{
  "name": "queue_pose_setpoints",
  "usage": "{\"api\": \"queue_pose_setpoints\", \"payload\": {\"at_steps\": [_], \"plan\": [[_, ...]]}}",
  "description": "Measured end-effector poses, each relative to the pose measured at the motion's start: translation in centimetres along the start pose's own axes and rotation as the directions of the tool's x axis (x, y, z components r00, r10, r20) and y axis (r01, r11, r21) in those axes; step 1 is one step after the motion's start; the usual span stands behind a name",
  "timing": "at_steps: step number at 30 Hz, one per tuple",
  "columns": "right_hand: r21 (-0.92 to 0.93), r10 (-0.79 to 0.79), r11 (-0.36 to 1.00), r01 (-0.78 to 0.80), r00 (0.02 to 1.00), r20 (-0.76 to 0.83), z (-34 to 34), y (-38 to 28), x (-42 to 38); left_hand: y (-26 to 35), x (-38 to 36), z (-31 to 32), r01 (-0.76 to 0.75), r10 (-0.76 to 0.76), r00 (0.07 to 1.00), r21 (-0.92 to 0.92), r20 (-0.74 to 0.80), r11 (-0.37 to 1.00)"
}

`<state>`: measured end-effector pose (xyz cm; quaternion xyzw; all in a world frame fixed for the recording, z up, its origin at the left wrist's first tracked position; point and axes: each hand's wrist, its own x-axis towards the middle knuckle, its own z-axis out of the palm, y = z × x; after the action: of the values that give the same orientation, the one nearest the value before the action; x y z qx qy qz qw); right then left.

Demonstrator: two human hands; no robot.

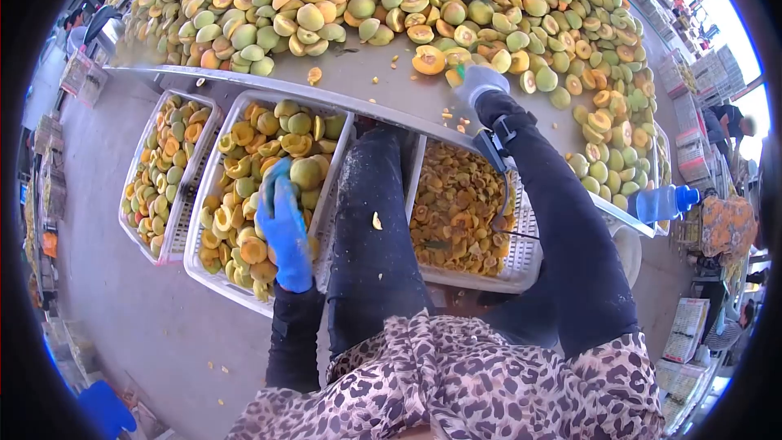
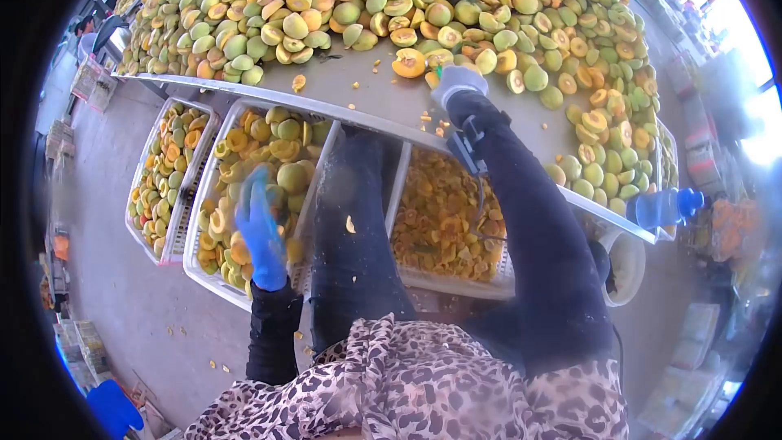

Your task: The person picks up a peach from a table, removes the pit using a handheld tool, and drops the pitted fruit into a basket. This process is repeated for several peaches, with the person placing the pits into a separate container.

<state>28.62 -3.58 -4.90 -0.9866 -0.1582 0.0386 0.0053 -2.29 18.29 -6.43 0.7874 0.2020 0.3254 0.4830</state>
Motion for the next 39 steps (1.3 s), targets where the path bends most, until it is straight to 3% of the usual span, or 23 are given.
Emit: {"api": "queue_pose_setpoints", "payload": {"at_steps": [2,3,4,5,6,7,8,9,10,12,13,14,16,17,20,22,24,25,27,30,31,37,39], "plan": [[0.084,-0.026,0.996,0.021,0.998,0.062,0.3,0.6,0.3,2.4,0.8,2.3,0.163,-0.122,0.986,-0.478,0.117,0.863],[0.082,-0.029,0.996,0.023,0.998,0.064,-0.4,0.3,-0.6,4.5,1.1,3.6,0.176,-0.106,0.982,-0.545,0.158,0.82],[0.22,-0.046,0.975,0.039,0.999,0.029,-1.9,-0.2,-2.8,6.3,1.3,5.1,0.191,-0.088,0.977,-0.608,0.195,0.771],[0.355,-0.058,0.933,0.056,0.998,-0.005,-3.1,-0.8,-5.4,7.1,1.5,6.9,0.341,-0.141,0.933,-0.685,0.332,0.644],[0.438,-0.161,0.876,0.201,0.979,-0.128,-3.5,-1.4,-8.1,7.7,1.7,8.5,0.484,-0.169,0.868,-0.722,0.467,0.494],[0.502,-0.245,0.793,0.345,0.935,-0.257,-3.7,-2.0,-11.1,8.0,1.5,9.7,0.489,-0.18,0.866,-0.717,0.467,0.497],[0.463,-0.305,0.801,0.38,0.924,-0.23,-4.3,-2.7,-14.0,8.0,1.2,10.8,0.625,-0.062,0.78,-0.768,0.623,0.14],[0.373,-0.357,0.785,0.495,0.853,-0.38,-4.8,-3.4,-17.0,7.8,0.8,11.6,0.714,0.114,0.695,-0.665,0.71,-0.219],[0.384,-0.351,0.783,0.489,0.857,-0.377,-5.3,-3.4,-19.0,7.5,0.3,12.1,0.72,0.107,0.689,-0.661,0.716,-0.213],[0.447,-0.146,0.809,0.382,0.867,-0.476,-5.8,-2.9,-22.3,7.2,-1.1,12.8,0.653,-0.047,0.751,-0.751,0.659,-0.095],[0.46,-0.095,0.791,0.404,0.824,-0.559,-5.7,-2.4,-23.5,8.7,-1.9,12.1,0.535,-0.067,0.844,-0.824,0.533,0.185],[0.463,-0.086,0.792,0.397,0.825,-0.559,-5.5,-2.2,-24.7,9.1,-2.3,12.1,0.541,-0.064,0.839,-0.82,0.54,0.188],[0.855,0.038,0.514,0.072,0.994,-0.107,-5.1,-2.0,-27.1,9.8,-3.1,11.9,0.582,-0.067,0.798,-0.794,0.6,-0.176],[0.882,0.061,0.47,-0.021,0.998,-0.009,-5.4,-2.5,-28.1,10.4,-3.6,11.5,0.63,-0.051,0.761,-0.756,0.647,-0.18],[0.871,0.013,0.478,0.112,0.991,-0.135,-4.1,-2.2,-29.0,12.3,-5.0,10.9,0.611,0.006,0.786,-0.775,0.619,-0.161],[0.892,0.006,0.436,0.116,0.991,-0.132,-4.4,-2.1,-29.8,12.2,-5.4,11.2,0.624,-0.004,0.768,-0.751,0.64,-0.218],[0.845,-0.096,0.514,0.146,0.989,-0.112,-4.7,-2.0,-30.4,11.9,-5.5,11.6,0.62,0.043,0.778,-0.756,0.626,-0.212],[0.847,-0.096,0.512,0.146,0.989,-0.112,-4.6,-2.2,-30.7,13.5,-6.1,11.0,0.599,-0.065,0.789,-0.789,0.611,-0.138],[0.66,-0.124,0.715,0.229,0.971,-0.202,-4.2,-2.5,-31.5,14.3,-6.6,10.6,0.614,-0.071,0.778,-0.779,0.625,-0.127],[0.751,-0.071,0.583,0.311,0.94,-0.334,-4.7,-2.1,-32.3,14.9,-6.5,10.6,0.632,-0.045,0.761,-0.756,0.647,-0.17],[0.804,-0.053,0.527,0.275,0.955,-0.291,-5.7,-2.0,-32.6,15.4,-6.7,10.3,0.609,-0.051,0.785,-0.785,0.617,-0.116],[0.812,-0.042,0.484,0.326,0.936,-0.35,-4.5,-1.8,-31.6,15.1,-7.1,10.6,0.58,-0.053,0.812,-0.814,0.581,-0.035],[0.803,-0.082,0.525,0.282,0.956,-0.283,-5.1,-1.7,-31.8,15.3,-7.2,10.3,0.554,-0.003,0.829,-0.823,0.559,0.125]]}}
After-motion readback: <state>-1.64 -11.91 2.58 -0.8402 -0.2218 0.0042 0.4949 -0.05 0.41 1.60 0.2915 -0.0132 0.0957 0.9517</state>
